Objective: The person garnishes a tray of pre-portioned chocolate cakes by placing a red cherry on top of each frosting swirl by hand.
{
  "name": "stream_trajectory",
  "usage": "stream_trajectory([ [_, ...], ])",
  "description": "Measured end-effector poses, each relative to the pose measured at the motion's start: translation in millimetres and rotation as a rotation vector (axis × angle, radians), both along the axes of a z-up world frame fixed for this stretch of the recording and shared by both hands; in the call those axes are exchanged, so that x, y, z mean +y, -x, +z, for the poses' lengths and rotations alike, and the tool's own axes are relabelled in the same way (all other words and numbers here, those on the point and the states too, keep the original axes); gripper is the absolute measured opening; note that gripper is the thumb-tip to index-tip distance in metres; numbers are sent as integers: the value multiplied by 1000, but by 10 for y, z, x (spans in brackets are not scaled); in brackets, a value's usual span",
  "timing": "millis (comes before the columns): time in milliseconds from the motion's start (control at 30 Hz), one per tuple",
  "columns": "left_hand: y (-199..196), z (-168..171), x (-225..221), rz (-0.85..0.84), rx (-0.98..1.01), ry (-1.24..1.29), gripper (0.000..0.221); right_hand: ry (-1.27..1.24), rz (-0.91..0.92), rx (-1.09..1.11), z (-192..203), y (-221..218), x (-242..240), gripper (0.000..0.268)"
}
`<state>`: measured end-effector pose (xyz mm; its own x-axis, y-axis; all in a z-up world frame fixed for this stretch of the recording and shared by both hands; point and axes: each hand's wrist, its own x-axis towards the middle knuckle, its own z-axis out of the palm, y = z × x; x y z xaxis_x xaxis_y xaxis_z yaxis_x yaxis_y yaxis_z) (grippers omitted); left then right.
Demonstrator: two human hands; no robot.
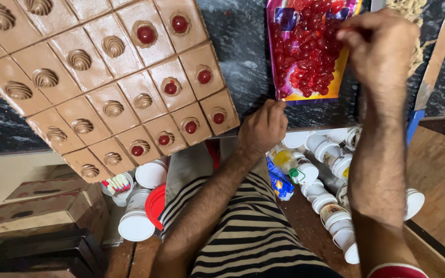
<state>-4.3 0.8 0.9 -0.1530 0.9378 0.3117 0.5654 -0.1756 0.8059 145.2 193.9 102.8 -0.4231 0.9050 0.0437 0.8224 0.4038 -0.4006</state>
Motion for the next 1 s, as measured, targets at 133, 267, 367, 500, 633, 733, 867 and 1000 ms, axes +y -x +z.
stream_trajectory([
  [133,-18,5,5,2,4,2,25,-150,151,-185,-177,84,-29,26],
  [267,-3,7,-4,0,40,13,25,-92,99,-147,-154,-12,12,20],
  [367,-4,-10,0,0,16,-3,23,44,81,-122,-69,-61,2,7],
  [500,-24,1,-9,7,-10,0,24,-94,225,-161,-86,215,-202,19],
  [633,17,27,-21,14,0,-1,24,-93,180,-193,45,350,-218,20],
  [733,4,32,6,22,33,-9,24,219,-52,121,219,233,-201,15],
  [867,-3,39,5,33,-10,8,22,751,-487,902,291,66,-201,5],
  [1000,46,103,19,23,-31,22,19,690,-556,734,118,115,-255,14],
])
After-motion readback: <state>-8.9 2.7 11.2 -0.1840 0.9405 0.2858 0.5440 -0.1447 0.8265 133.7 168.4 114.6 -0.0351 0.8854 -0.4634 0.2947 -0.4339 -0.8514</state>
